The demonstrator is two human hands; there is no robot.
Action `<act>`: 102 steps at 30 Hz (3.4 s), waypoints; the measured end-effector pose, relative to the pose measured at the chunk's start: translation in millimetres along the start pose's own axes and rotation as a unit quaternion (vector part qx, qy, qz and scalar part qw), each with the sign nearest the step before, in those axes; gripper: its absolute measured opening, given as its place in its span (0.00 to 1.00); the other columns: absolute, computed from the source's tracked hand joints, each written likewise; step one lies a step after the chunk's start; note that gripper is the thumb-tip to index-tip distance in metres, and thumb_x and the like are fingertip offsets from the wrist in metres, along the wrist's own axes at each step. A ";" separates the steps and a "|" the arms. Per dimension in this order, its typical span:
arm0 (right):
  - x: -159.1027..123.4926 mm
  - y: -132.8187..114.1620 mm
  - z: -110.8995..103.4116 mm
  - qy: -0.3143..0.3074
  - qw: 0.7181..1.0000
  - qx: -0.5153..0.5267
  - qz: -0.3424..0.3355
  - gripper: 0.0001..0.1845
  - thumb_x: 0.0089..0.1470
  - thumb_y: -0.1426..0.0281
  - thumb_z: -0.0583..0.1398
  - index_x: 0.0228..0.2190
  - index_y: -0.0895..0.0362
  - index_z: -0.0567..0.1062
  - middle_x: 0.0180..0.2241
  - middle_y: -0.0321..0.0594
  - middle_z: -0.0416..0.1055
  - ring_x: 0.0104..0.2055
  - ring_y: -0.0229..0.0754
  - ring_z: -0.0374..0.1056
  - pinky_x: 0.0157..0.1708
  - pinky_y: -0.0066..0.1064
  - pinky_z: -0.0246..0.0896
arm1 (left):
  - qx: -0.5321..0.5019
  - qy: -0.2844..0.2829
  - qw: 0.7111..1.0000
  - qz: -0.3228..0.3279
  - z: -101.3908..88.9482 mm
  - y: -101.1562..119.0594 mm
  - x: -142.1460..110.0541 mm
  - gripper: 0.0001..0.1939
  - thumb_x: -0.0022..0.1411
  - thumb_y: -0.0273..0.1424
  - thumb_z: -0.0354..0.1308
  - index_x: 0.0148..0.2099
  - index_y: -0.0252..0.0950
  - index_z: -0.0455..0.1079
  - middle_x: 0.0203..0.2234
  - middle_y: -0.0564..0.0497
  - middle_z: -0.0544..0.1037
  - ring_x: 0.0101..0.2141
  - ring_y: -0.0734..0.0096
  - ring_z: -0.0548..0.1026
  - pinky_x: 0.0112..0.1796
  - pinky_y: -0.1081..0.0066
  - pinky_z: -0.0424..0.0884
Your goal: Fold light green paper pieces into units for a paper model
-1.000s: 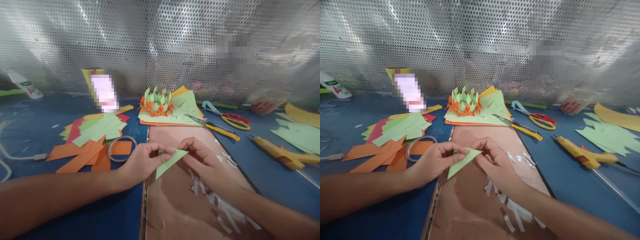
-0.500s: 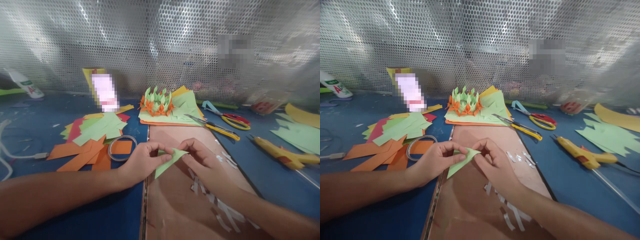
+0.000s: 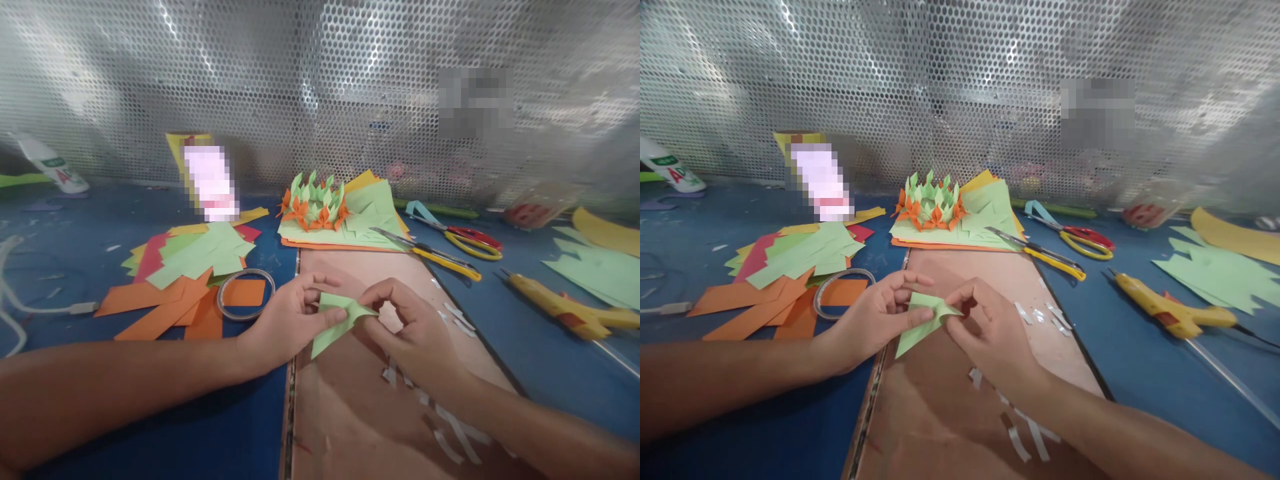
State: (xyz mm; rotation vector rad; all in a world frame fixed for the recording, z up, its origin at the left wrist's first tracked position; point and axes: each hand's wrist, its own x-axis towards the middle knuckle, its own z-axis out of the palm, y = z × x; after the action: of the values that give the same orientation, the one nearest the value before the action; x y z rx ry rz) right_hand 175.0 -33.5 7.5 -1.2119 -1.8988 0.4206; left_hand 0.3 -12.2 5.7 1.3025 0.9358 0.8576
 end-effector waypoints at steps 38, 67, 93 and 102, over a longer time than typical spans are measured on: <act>4.5 6.9 -6.0 0.020 0.949 -0.196 -0.247 0.03 0.45 0.73 0.62 0.25 0.55 0.72 0.25 0.32 0.76 0.27 0.38 0.67 0.31 0.32 0.53 | -0.005 -0.049 0.998 -0.041 4.1 -0.3 -4.2 0.14 0.48 0.28 0.61 0.39 0.32 0.66 0.28 0.52 0.73 0.28 0.76 0.71 0.32 0.74 0.66; 0.9 1.3 1.7 -0.007 0.969 -0.162 -0.184 0.07 0.49 0.70 0.60 0.21 0.55 0.70 0.21 0.33 0.72 0.25 0.37 0.66 0.30 0.32 0.51 | 0.030 -0.064 0.997 -0.028 8.1 -1.1 -8.5 0.17 0.45 0.21 0.59 0.41 0.32 0.67 0.33 0.49 0.78 0.34 0.68 0.76 0.35 0.72 0.69; -1.1 1.5 2.2 0.013 0.988 -0.117 -0.102 0.10 0.42 0.77 0.57 0.30 0.54 0.68 0.27 0.35 0.70 0.29 0.41 0.64 0.32 0.34 0.56 | -0.027 -0.040 0.999 0.002 4.8 -3.0 -6.8 0.18 0.49 0.25 0.61 0.43 0.34 0.62 0.31 0.52 0.73 0.30 0.74 0.72 0.32 0.74 0.65; 0.9 2.4 0.7 0.031 0.983 -0.132 -0.127 0.03 0.47 0.72 0.59 0.27 0.54 0.67 0.24 0.33 0.69 0.27 0.39 0.64 0.30 0.32 0.55 | -0.031 -0.040 0.998 0.021 1.6 -7.1 -5.7 0.13 0.53 0.31 0.59 0.42 0.35 0.63 0.31 0.52 0.72 0.31 0.74 0.72 0.33 0.73 0.66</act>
State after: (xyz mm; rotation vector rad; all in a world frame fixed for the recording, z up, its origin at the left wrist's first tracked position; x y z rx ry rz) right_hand 175.6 -31.5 5.9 -1.1129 -2.0694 -0.0075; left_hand -0.4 -18.6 -0.9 1.2976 0.8145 0.8546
